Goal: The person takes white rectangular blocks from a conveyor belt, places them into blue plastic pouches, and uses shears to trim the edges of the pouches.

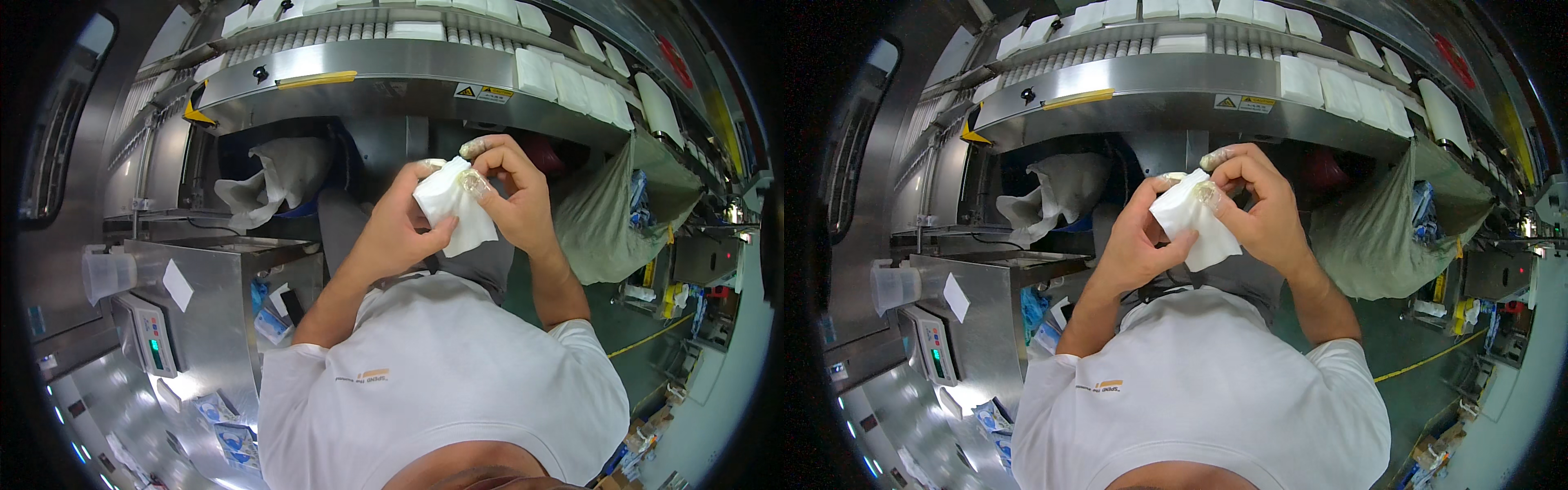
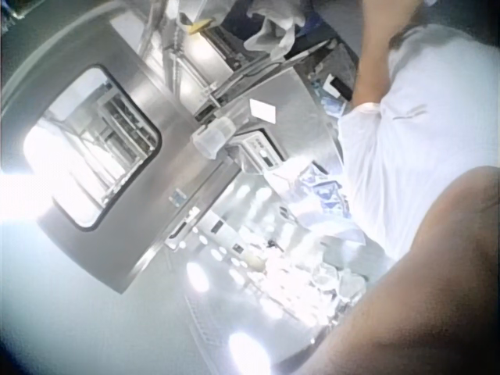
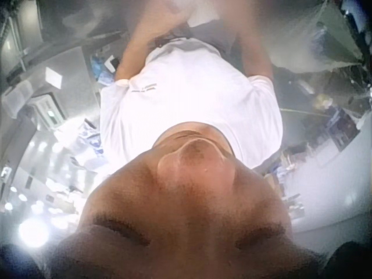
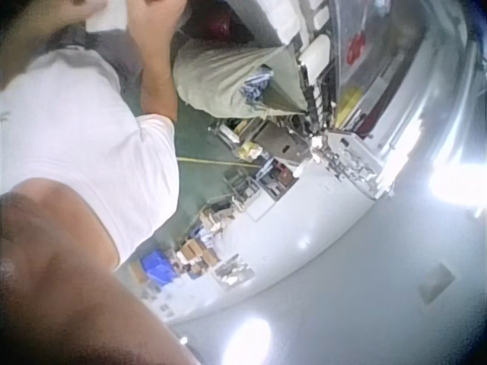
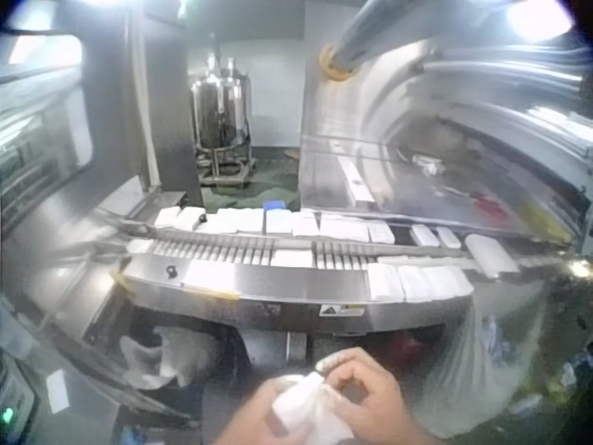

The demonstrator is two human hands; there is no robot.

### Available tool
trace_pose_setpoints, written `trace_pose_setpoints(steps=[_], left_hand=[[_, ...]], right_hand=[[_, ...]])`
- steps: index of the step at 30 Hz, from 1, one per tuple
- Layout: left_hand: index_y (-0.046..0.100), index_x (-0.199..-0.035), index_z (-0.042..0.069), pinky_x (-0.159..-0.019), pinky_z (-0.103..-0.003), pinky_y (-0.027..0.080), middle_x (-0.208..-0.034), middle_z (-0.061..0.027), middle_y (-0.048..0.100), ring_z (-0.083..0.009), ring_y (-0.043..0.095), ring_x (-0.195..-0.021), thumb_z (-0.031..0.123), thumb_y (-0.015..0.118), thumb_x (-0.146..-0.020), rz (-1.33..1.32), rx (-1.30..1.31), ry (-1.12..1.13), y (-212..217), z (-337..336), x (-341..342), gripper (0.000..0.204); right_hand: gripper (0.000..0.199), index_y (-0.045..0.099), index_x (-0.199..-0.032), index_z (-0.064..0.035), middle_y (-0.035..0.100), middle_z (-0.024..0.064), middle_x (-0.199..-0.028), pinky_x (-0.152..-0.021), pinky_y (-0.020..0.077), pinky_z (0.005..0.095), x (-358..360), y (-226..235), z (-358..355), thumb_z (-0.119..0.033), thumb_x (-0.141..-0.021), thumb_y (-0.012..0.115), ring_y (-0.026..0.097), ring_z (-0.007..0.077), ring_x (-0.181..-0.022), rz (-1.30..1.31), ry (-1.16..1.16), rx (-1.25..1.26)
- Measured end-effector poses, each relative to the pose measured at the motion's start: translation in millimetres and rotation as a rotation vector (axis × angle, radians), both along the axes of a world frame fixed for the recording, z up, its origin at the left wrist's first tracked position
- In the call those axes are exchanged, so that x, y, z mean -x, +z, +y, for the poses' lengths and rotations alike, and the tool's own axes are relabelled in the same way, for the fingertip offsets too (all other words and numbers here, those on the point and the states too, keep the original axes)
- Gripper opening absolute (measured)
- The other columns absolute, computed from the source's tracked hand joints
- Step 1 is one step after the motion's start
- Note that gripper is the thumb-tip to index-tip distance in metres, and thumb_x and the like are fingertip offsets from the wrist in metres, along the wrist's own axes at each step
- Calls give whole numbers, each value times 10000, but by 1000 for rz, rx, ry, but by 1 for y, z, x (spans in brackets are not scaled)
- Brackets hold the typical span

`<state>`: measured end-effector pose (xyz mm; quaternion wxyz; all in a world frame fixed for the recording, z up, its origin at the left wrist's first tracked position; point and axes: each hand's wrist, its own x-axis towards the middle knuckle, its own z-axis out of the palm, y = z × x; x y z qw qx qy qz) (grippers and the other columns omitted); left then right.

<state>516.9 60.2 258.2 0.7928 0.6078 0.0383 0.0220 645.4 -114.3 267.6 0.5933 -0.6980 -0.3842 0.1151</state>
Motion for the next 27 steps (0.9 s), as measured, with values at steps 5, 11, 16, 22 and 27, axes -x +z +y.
trace_pose_setpoints(steps=[5,11,16,22,27], left_hand=[[431,-1436,8,-950,-321,556,-1280,-72,596,-140,613,-1167,78,748,-935,-41,82,-76,-5,8,0,597],[412,-1458,14,-984,-316,529,-1293,-77,592,-139,592,-1191,146,723,-987,-47,93,-106,-3,12,-4,580],[390,-1463,16,-1016,-334,477,-1330,-100,550,-155,540,-1220,59,670,-980,-70,6,-91,-1,6,-11,560],[537,-1328,25,-903,-269,482,-1149,-60,639,-99,580,-1027,281,567,-1084,-130,-129,58,-5,-4,-18,354],[621,-1215,31,-843,-267,492,-1020,-54,673,-91,596,-936,338,519,-1102,-68,-216,80,-11,-6,-31,343]], right_hand=[[77,615,-1018,-3,604,91,-1228,-963,481,296,7,-1,-3,-34,-962,659,596,137,-1054,425,40,-144],[343,544,-1252,-4,590,129,-1337,-1068,472,369,3,-5,-11,-53,-943,685,594,197,-1200,449,53,-232],[540,493,-1376,-11,607,107,-1297,-979,524,326,13,-2,-12,19,-880,703,621,177,-1157,357,38,-48],[300,632,-1211,4,675,51,-1105,-818,555,260,19,3,-15,-12,-922,711,667,110,-947,170,-128,37],[238,610,-1232,4,672,49,-1097,-782,541,245,13,-16,-26,-61,-1007,654,651,94,-924,364,-118,-23]])
